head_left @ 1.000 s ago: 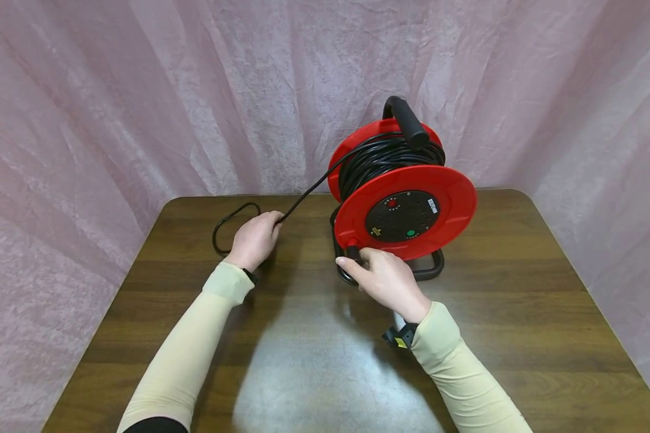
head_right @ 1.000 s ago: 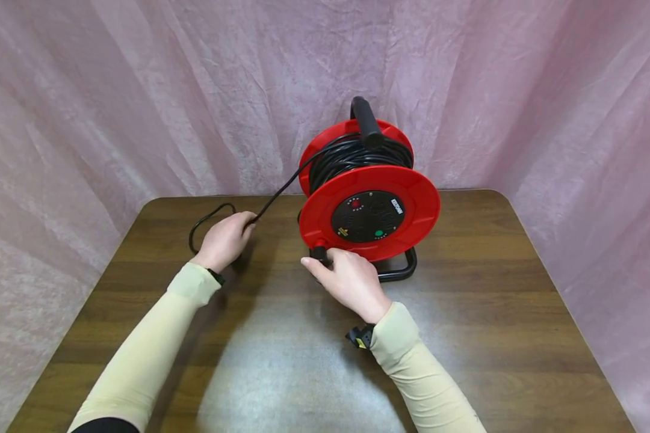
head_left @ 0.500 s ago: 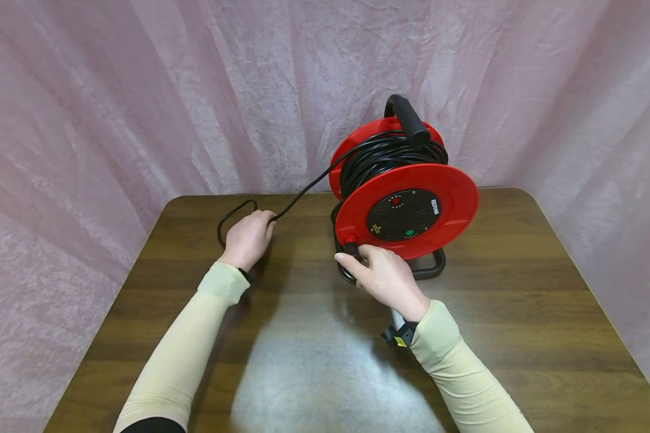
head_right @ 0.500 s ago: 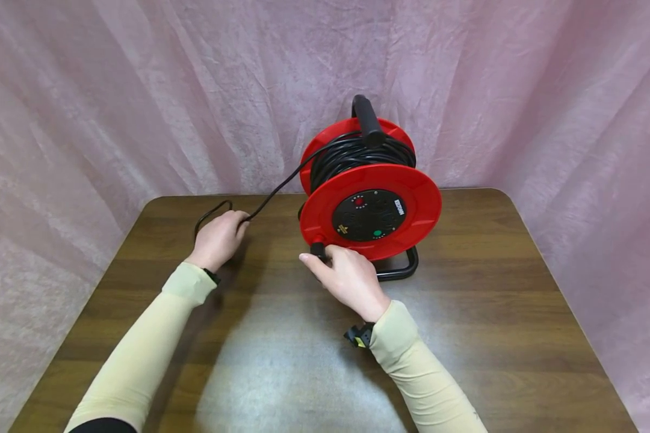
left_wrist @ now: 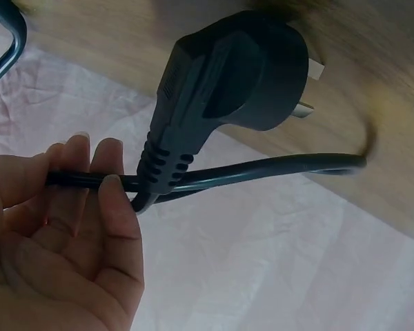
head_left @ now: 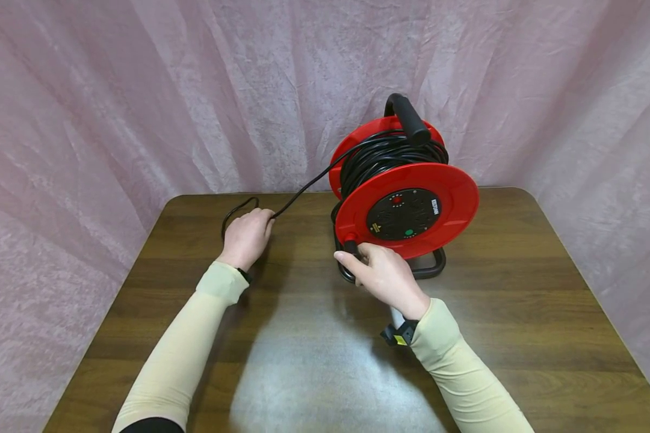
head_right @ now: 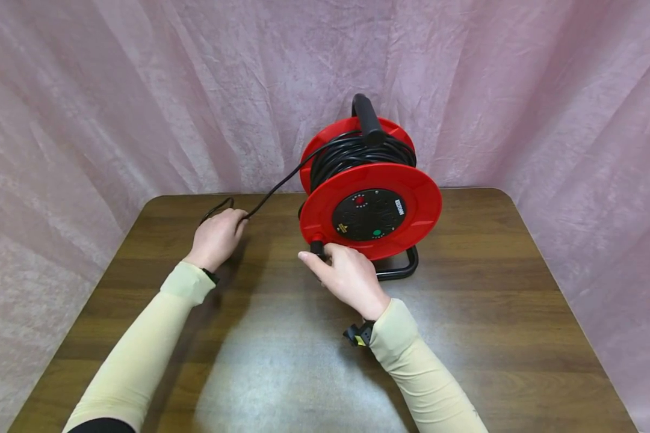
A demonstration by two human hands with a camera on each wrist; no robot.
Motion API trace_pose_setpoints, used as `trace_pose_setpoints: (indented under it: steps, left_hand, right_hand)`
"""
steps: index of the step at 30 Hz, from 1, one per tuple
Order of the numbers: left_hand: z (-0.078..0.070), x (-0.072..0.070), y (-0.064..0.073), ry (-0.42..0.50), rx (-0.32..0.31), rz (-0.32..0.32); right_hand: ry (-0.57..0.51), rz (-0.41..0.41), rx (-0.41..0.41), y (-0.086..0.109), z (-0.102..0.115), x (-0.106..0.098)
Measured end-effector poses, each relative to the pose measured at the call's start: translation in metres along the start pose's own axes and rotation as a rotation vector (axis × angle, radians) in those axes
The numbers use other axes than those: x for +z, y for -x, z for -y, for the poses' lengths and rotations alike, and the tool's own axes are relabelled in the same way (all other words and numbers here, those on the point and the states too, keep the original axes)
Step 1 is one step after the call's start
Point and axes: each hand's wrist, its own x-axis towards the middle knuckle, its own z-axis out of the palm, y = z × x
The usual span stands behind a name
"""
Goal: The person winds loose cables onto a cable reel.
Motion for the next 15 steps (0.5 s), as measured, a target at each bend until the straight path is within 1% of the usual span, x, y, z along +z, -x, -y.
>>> trace_pose_setpoints:
  steps: [8, 11, 15]
  left_hand:
    - [0.0024, -0.0010, 0.0019, -0.016, 0.024, -0.060]
    - [0.0030, -0.0020, 0.0022, -0.007, 0.031, -0.064]
    - [0.0010, -0.0039, 0.0016, 0.008, 0.026, -0.052]
  right_hand:
    - [-0.004, -0.003, 0.003, 0.0006, 0.0016, 0.0006]
    - [-0.008, -0.010, -0.004, 0.0005, 0.0025, 0.0009]
    - [-0.022, -0.016, -0.008, 0.0009, 0.0043, 0.0005]
